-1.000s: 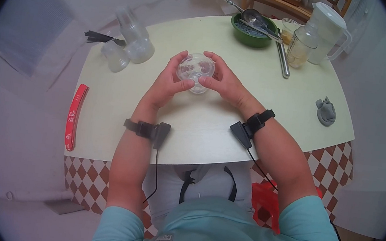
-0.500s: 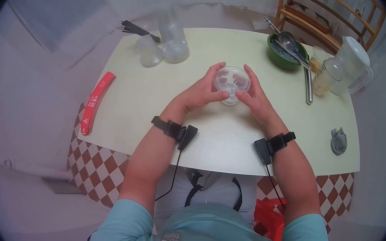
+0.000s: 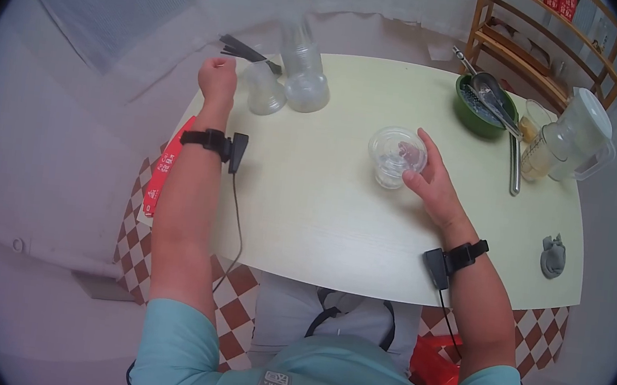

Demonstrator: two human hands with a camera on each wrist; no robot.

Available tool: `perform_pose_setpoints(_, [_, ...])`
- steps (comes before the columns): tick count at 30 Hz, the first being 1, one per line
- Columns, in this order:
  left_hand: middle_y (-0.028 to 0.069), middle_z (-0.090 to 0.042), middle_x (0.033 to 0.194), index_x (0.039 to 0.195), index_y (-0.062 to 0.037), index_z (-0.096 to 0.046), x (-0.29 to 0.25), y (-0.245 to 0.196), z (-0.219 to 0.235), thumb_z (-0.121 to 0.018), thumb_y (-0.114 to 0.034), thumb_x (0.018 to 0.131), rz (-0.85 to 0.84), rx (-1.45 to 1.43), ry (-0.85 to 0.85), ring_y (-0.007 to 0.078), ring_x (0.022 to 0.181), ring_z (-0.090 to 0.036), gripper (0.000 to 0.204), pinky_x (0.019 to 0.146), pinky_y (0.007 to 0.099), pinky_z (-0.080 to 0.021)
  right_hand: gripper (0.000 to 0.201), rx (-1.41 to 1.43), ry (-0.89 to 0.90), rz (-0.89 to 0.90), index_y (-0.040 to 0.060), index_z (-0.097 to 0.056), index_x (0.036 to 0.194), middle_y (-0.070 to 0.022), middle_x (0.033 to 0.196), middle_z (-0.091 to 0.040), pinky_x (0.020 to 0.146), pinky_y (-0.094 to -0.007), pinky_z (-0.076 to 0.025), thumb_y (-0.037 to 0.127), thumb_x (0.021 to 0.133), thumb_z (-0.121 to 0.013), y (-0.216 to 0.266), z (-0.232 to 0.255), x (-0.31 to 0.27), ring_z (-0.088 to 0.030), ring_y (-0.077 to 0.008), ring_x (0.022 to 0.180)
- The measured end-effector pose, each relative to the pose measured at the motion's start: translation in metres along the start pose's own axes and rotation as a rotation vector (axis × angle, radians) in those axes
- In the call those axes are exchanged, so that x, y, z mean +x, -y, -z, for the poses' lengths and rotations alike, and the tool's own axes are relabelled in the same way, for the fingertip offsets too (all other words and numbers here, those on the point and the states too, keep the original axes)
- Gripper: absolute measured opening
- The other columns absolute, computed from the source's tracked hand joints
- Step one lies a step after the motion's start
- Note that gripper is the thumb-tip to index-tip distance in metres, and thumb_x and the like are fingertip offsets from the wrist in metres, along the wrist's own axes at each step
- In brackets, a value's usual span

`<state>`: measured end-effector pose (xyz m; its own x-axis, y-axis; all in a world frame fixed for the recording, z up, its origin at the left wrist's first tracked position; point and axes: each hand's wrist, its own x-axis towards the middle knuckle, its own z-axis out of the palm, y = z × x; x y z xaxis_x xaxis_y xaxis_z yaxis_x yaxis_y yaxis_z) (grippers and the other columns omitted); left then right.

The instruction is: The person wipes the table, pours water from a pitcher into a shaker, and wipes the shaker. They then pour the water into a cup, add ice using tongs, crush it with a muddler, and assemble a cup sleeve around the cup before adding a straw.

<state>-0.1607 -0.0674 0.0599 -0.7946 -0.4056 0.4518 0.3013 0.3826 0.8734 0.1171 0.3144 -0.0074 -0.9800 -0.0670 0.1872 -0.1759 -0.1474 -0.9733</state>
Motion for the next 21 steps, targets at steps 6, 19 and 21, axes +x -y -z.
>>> perform_pose_setpoints(6, [0.0223,-0.073,0.099,0.102,0.0058,-0.070,0.052,-0.013,-0.008,-0.071,-0.043,0.086,0.067,0.500,0.179,0.0353,0.091,-0.070,0.051,0.083,0.0418,-0.052,0.104,-0.011,0.002,-0.003,0.0027,-0.011,0.161,-0.0271,0.153,-0.038,0.120,-0.0413,-0.029,0.029,0.086,-0.079,-0.005,0.003,0.002,-0.039,-0.0320,0.144])
perform_pose_setpoints(19, [0.0282,-0.071,0.109,0.103,0.0108,-0.070,0.074,-0.025,-0.014,-0.058,-0.027,0.083,0.157,0.455,0.038,0.0419,0.103,-0.068,0.044,0.089,0.0460,-0.051,0.105,-0.007,-0.009,-0.015,0.0026,-0.012,0.160,-0.0267,0.153,-0.040,0.120,-0.0405,-0.029,0.028,0.085,-0.081,-0.003,0.003,0.000,-0.040,-0.0311,0.143])
perform_pose_setpoints(21, [0.0298,-0.070,0.110,0.106,0.0096,-0.070,0.078,-0.034,-0.007,-0.057,-0.027,0.083,0.070,0.546,0.035,0.0459,0.100,-0.068,0.045,0.090,0.0490,-0.050,0.105,-0.008,-0.006,-0.022,0.0023,-0.012,0.160,-0.0266,0.153,-0.041,0.120,-0.0405,-0.029,0.028,0.085,-0.081,-0.003,0.003,0.001,-0.041,-0.0312,0.143])
